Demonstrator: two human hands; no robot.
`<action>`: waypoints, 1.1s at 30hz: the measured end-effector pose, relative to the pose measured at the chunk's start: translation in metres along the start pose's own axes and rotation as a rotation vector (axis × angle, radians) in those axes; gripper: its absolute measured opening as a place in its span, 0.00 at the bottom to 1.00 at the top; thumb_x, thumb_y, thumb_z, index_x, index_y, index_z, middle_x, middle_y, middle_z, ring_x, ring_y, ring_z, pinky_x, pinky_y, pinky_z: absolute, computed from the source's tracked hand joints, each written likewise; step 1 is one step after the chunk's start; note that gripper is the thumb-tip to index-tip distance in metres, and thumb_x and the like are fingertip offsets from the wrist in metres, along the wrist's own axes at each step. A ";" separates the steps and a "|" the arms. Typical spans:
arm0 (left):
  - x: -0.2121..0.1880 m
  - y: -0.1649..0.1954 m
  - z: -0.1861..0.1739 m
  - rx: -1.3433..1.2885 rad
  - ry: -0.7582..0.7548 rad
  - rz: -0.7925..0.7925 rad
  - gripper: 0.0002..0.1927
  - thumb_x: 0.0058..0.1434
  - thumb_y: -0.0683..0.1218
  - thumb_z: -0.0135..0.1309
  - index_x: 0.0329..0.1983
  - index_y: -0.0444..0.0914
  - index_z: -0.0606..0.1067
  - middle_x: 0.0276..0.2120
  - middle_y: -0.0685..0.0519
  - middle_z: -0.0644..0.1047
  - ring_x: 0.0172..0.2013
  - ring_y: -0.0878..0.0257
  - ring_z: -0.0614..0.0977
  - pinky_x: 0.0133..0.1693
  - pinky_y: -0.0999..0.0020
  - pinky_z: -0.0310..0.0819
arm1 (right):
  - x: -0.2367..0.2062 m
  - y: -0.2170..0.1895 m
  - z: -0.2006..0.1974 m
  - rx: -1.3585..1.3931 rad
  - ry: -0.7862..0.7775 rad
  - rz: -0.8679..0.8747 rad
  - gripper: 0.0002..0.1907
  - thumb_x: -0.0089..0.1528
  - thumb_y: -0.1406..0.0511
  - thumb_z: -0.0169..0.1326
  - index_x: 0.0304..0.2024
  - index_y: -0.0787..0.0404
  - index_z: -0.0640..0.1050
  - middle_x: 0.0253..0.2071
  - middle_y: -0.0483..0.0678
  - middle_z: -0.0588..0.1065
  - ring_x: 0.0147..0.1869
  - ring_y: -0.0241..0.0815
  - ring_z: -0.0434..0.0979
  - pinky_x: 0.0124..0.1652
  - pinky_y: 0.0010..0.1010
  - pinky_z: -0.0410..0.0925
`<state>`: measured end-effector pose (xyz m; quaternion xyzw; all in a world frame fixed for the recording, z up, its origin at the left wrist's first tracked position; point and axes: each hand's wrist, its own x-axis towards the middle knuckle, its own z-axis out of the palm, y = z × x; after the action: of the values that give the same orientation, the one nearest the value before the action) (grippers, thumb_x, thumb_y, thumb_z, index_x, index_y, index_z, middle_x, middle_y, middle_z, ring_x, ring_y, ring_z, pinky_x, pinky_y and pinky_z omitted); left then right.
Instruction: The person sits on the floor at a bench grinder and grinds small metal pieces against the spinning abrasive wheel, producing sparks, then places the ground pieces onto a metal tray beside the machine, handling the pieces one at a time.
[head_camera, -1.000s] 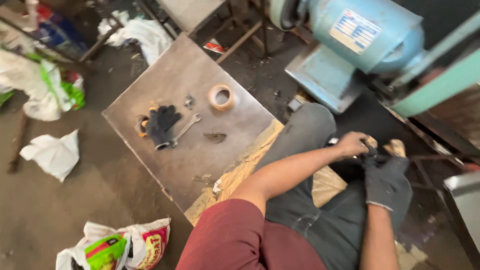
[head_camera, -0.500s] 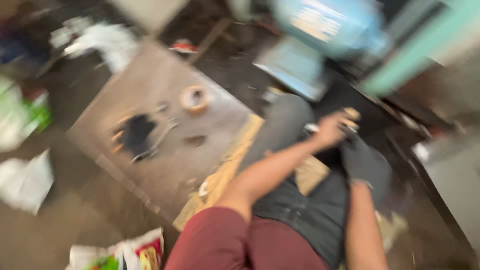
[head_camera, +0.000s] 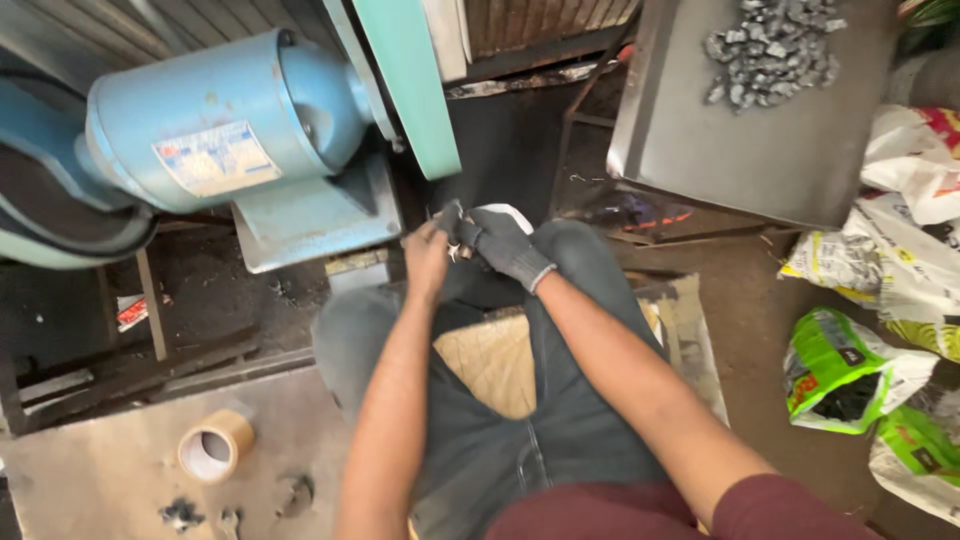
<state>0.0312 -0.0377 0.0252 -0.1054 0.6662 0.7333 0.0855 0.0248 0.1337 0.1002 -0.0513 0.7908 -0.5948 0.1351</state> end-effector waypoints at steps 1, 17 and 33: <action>0.004 -0.011 0.001 -0.199 -0.026 -0.069 0.20 0.66 0.45 0.47 0.57 0.33 0.75 0.41 0.51 0.78 0.37 0.63 0.79 0.36 0.67 0.73 | 0.011 0.009 0.000 -0.062 0.016 -0.106 0.15 0.67 0.58 0.56 0.42 0.65 0.80 0.28 0.45 0.78 0.31 0.33 0.79 0.32 0.25 0.69; -0.015 0.024 0.014 0.295 0.096 0.115 0.13 0.58 0.37 0.56 0.47 0.35 0.80 0.29 0.54 0.82 0.25 0.73 0.81 0.27 0.76 0.75 | 0.003 0.025 -0.025 -0.106 0.062 -0.097 0.23 0.59 0.57 0.68 0.48 0.66 0.81 0.41 0.47 0.80 0.42 0.34 0.78 0.43 0.30 0.72; 0.017 -0.022 0.025 -0.537 -0.190 -0.295 0.38 0.68 0.62 0.44 0.76 0.38 0.57 0.74 0.49 0.60 0.71 0.56 0.62 0.67 0.62 0.50 | 0.054 0.038 -0.005 0.858 0.232 0.258 0.15 0.67 0.58 0.56 0.49 0.61 0.78 0.36 0.41 0.77 0.35 0.29 0.76 0.33 0.24 0.70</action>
<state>0.0199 -0.0111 0.0019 -0.1508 0.4155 0.8692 0.2217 -0.0252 0.1361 0.0568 0.1748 0.4829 -0.8485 0.1275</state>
